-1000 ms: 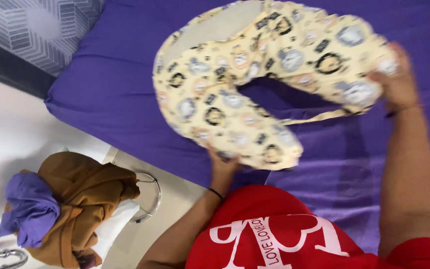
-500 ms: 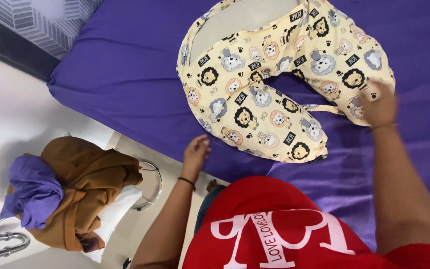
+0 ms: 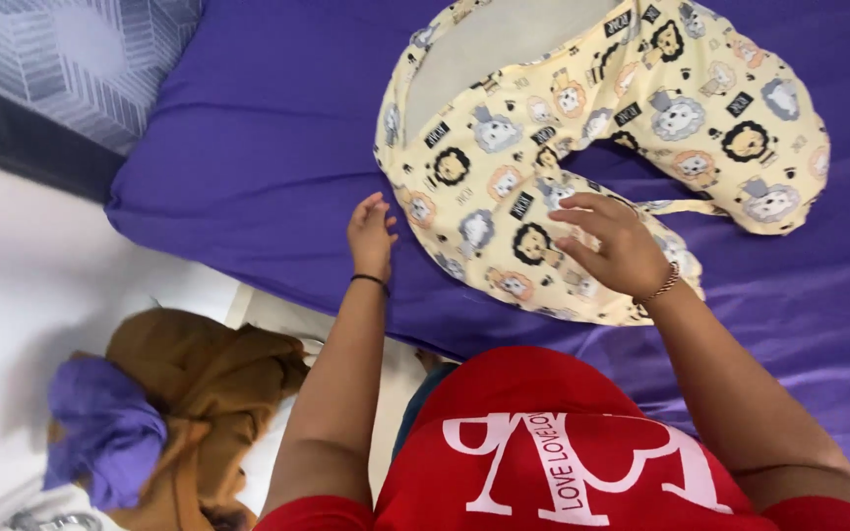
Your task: The person assembles a U-shaped pillow by inserting the inner cushion into a patterned cover, smoothing the fabric, and fastening the Velcro closure. The pillow is then adjusted and placed on a purple bedsheet.
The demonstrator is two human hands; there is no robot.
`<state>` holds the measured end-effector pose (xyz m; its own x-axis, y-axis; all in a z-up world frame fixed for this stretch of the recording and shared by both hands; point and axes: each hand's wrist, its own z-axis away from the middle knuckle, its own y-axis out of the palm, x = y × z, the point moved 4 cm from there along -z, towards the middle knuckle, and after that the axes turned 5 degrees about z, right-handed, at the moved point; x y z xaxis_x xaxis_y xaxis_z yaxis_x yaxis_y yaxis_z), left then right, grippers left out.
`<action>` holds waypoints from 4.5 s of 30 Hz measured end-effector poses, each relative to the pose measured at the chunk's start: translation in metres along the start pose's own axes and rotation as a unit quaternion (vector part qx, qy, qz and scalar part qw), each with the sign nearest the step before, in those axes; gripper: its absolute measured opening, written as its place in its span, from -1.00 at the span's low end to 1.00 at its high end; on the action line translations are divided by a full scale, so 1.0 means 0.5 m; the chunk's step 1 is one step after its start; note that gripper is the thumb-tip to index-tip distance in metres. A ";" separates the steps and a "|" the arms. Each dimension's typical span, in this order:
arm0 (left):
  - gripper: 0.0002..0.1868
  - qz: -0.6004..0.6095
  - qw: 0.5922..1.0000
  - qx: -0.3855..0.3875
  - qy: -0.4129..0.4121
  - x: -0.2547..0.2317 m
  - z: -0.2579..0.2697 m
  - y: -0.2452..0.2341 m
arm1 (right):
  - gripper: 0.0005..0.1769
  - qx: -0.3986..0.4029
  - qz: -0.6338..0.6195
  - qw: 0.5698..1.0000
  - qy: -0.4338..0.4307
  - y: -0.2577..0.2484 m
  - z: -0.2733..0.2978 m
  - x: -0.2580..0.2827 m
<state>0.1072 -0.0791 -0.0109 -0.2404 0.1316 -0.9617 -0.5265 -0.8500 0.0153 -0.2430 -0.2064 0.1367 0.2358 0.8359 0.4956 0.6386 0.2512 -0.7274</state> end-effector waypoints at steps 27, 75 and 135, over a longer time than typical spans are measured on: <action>-0.77 -0.265 0.911 0.186 0.257 -0.231 -0.350 0.203 | -0.57 0.047 0.237 0.962 0.128 0.333 -0.311 -0.009; -0.49 -0.119 0.942 0.291 0.113 -0.213 -0.281 0.173 | -0.44 0.025 0.148 0.988 0.048 0.244 -0.373 -0.046; -0.86 -0.069 0.917 0.381 0.099 -0.183 -0.039 0.170 | -0.89 -0.096 0.081 0.988 -0.087 0.208 -0.305 0.013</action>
<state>0.1004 -0.1734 0.0728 -0.0156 0.0515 -0.9986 -0.9756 -0.2194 0.0040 -0.0634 -0.2493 0.1364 0.2282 0.9326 0.2795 0.7344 0.0236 -0.6784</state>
